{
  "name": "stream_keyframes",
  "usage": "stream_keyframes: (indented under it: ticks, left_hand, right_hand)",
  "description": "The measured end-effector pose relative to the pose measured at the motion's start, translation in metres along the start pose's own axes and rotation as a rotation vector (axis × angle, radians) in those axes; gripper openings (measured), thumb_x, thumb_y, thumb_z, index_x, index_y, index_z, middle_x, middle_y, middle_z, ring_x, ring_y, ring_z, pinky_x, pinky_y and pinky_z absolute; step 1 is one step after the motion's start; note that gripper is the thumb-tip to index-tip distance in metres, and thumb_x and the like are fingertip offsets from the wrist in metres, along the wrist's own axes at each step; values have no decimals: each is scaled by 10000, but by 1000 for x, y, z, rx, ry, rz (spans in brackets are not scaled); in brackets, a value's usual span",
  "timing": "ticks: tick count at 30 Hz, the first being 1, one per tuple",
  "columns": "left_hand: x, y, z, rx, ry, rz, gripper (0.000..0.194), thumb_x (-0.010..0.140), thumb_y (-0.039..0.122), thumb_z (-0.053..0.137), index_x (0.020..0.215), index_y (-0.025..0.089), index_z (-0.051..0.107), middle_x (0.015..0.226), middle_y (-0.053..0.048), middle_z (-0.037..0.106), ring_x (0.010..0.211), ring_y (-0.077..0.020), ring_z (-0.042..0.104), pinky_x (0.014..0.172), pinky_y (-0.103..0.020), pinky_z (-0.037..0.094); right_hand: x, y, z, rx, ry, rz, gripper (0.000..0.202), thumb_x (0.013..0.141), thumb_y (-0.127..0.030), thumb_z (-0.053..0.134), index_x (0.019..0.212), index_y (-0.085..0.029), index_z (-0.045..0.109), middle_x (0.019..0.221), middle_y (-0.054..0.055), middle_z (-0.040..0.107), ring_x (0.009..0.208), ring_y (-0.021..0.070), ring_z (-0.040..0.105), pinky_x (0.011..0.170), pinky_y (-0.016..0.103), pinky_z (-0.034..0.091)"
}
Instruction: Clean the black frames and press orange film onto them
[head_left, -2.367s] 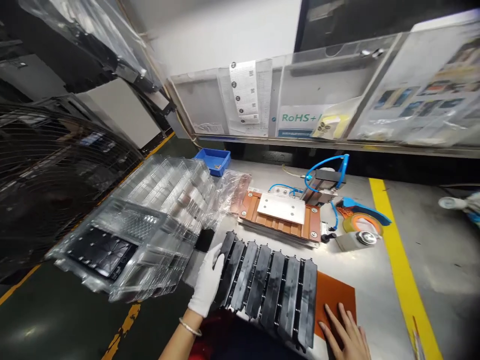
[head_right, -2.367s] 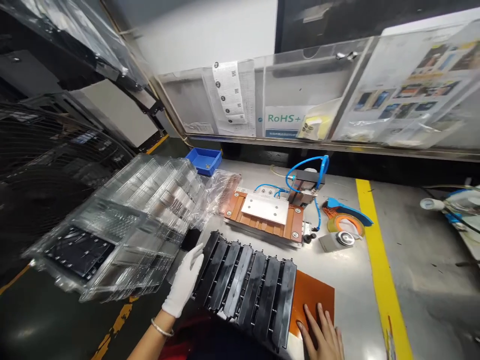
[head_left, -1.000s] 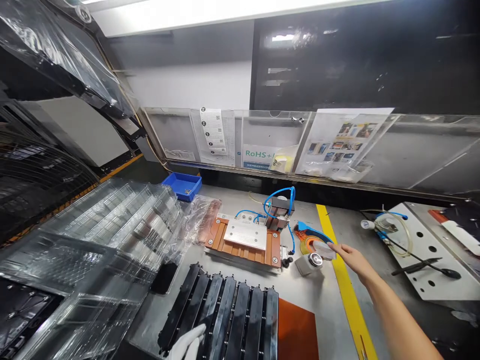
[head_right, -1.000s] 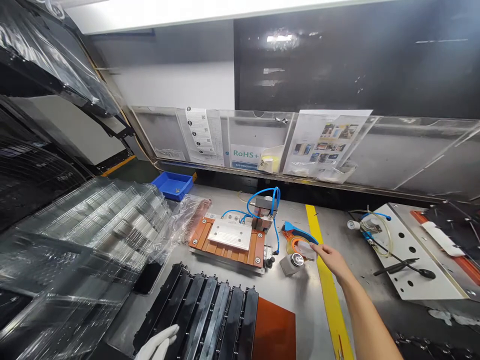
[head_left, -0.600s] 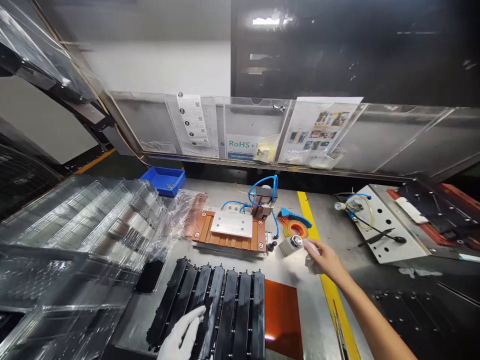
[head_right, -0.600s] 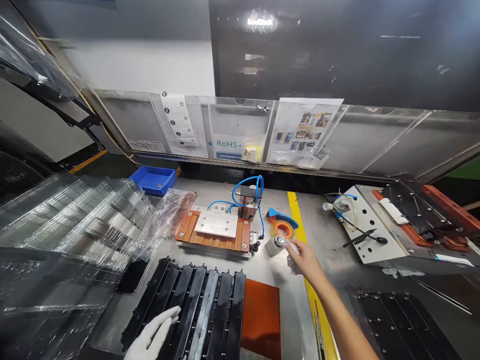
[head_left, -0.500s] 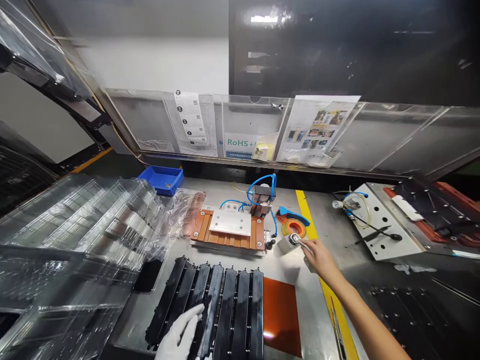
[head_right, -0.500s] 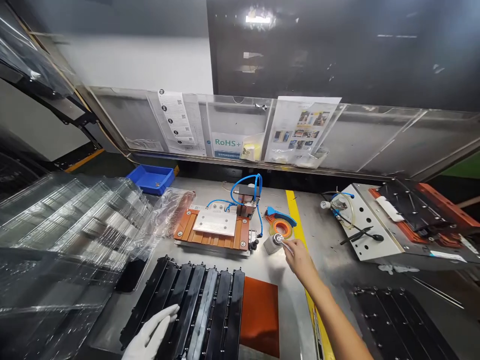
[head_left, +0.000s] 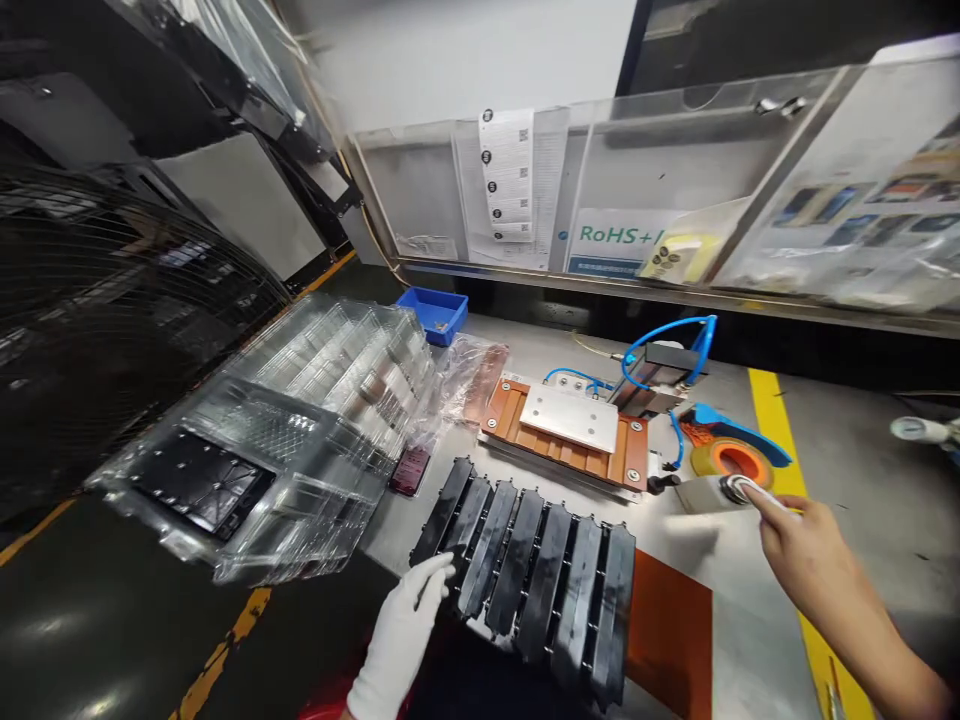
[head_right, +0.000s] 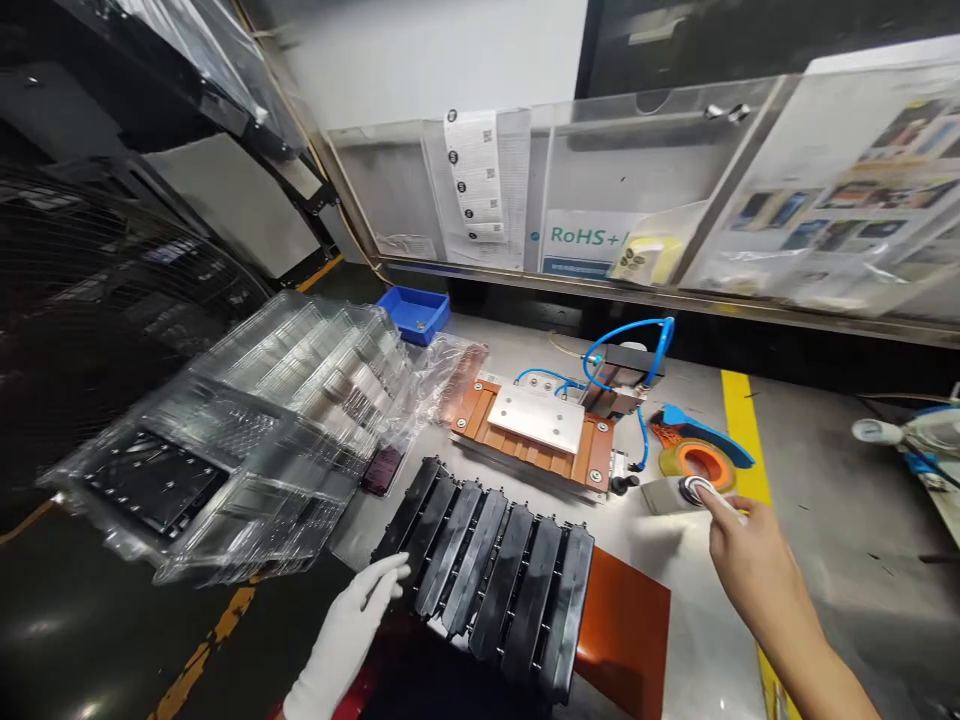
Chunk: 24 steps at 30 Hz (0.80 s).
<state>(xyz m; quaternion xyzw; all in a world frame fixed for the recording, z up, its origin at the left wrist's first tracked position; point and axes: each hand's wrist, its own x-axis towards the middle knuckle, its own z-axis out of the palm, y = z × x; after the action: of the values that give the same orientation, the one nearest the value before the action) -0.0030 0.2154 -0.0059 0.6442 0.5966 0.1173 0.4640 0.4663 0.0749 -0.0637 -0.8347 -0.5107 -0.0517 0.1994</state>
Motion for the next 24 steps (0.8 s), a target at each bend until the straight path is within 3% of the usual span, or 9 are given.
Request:
stream_keyframes:
  ticks: [3, 5, 7, 8, 11, 16, 24]
  left_hand:
    - [-8, -2, 6, 69, -78, -48, 388, 932, 410, 409, 1124, 231, 695, 820, -10, 719, 773, -164, 648, 802, -262, 496]
    - [-13, -3, 14, 126, -126, -53, 330, 920, 361, 426, 951, 224, 726, 783, -3, 701, 758, -156, 628, 755, -240, 460]
    - [-15, -4, 23, 224, -164, -54, 317, 912, 330, 435, 762, 210, 686, 700, 11, 656, 685, -140, 588, 662, -235, 406]
    - [-16, -5, 26, 281, -179, -58, 329, 914, 328, 434, 698, 206, 649, 634, 22, 613, 625, -131, 553, 611, -243, 366]
    - [-16, -7, 32, 371, -188, -63, 347, 926, 335, 444, 637, 208, 589, 574, 26, 560, 571, -130, 523, 570, -269, 314]
    - [-16, -5, 32, 364, -190, -80, 386, 957, 432, 459, 682, 202, 601, 635, -3, 611, 629, -154, 586, 626, -283, 417]
    - [-12, -8, 32, 342, -225, -103, 395, 957, 487, 489, 759, 177, 633, 702, 3, 635, 678, -139, 604, 704, -300, 490]
  right_hand:
    - [-19, -59, 7, 80, -25, -145, 422, 883, -329, 404, 1167, -174, 675, 945, 170, 571, 780, 288, 615, 710, 436, 534]
    - [-40, -118, 15, 186, -98, -273, 405, 900, -211, 381, 1222, -237, 624, 960, 124, 575, 697, 212, 627, 656, 354, 557]
    - [-59, -179, 25, 248, -306, -419, 550, 861, -63, 365, 1369, -229, 495, 1105, 148, 579, 720, 190, 643, 625, 309, 563]
    - [-65, -206, 30, 266, -344, -480, 607, 816, -1, 373, 1364, -230, 494, 1098, 131, 592, 760, 189, 652, 661, 298, 568]
    - [-72, -259, 47, 275, -405, -587, 633, 752, 59, 450, 1304, -235, 545, 1048, 86, 623, 787, 184, 650, 718, 284, 569]
    - [-67, -277, 67, 196, -445, -655, 599, 737, 84, 464, 1261, -178, 588, 1015, 107, 643, 728, 198, 634, 679, 319, 575]
    - [-74, -284, 71, 146, -455, -706, 512, 795, 55, 487, 1260, -132, 591, 997, 129, 648, 746, 216, 642, 674, 327, 569]
